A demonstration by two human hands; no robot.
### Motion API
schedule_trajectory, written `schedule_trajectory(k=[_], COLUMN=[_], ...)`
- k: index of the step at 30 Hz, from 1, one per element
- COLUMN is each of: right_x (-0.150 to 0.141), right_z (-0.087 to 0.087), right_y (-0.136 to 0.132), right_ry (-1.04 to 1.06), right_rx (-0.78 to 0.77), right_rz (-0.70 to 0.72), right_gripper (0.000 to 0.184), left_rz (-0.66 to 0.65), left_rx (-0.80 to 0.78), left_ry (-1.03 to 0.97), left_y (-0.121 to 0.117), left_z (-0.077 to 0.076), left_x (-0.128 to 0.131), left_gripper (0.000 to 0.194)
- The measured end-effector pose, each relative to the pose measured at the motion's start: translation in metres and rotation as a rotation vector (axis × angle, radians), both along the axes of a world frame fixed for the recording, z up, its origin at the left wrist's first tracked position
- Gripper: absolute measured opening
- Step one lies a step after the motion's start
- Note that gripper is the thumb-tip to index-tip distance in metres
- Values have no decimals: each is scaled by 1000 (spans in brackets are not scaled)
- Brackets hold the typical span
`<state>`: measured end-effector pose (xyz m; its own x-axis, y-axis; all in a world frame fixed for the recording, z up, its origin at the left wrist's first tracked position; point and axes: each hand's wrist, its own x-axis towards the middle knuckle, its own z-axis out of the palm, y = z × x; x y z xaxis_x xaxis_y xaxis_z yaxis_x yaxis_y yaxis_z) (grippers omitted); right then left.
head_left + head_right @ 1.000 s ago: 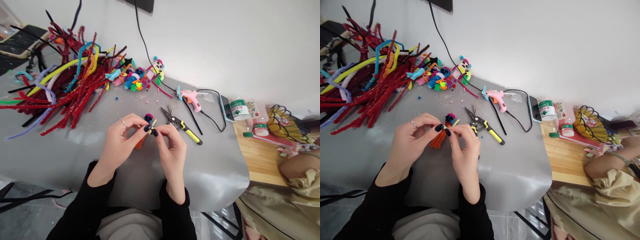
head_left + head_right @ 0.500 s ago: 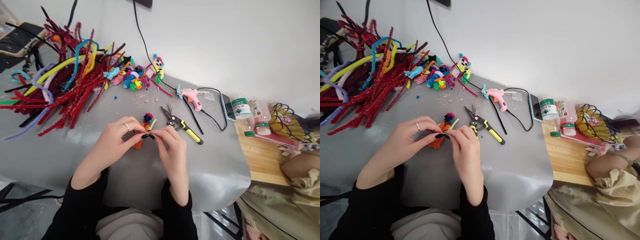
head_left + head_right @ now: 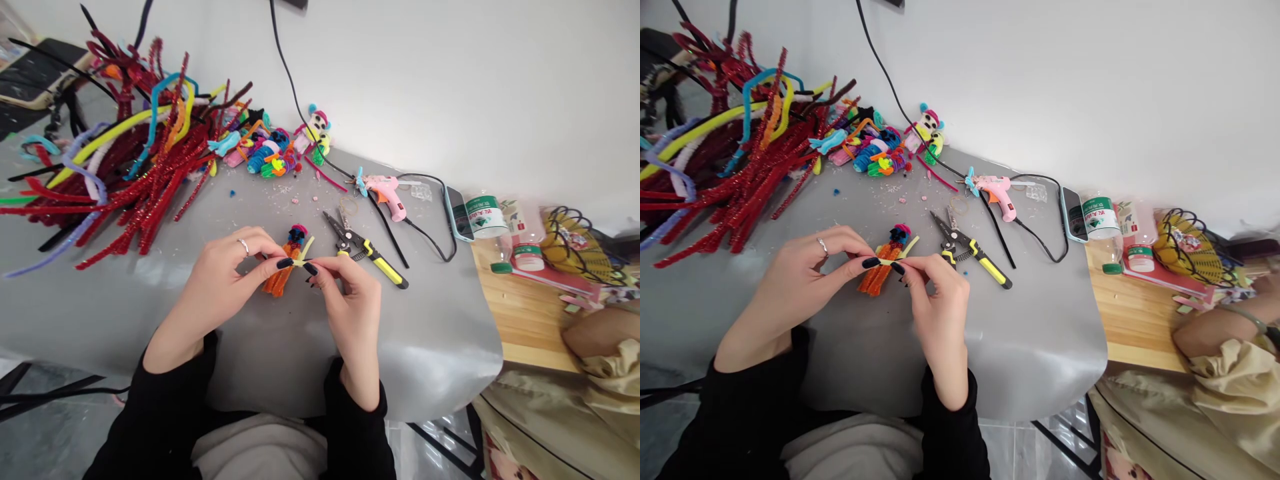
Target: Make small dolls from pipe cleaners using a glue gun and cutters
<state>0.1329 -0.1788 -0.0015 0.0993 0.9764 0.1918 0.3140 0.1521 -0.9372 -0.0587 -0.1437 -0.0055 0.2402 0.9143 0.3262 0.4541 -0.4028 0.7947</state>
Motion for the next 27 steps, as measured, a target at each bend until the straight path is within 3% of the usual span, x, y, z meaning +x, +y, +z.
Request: schedule_trajectory(k=[6, 12, 17, 21, 23, 27], right_x=[-1, 0, -11, -21, -21, -10], right_z=[2, 3, 3, 4, 4, 3], right_y=[0, 1, -2, -5, -6, -5], right_ry=[458, 701, 725, 644, 565, 368], right_rx=[-282, -418, -297, -149, -102, -35], right_rz=[50, 128, 90, 25, -21, -84], right_gripper=[14, 21, 19, 15, 12, 10], left_rz=[-3, 11, 195, 358, 357, 182], left_rx=[161, 241, 207, 81, -4, -143], left_ry=[-53, -172, -419, -598, -608, -388], left_y=[2, -1, -15, -23, -22, -14], left_z=[0, -5, -6, -3, -1, 7], left_x=[2, 10, 38, 57, 56, 33], left_gripper=[16, 14, 14, 18, 16, 19])
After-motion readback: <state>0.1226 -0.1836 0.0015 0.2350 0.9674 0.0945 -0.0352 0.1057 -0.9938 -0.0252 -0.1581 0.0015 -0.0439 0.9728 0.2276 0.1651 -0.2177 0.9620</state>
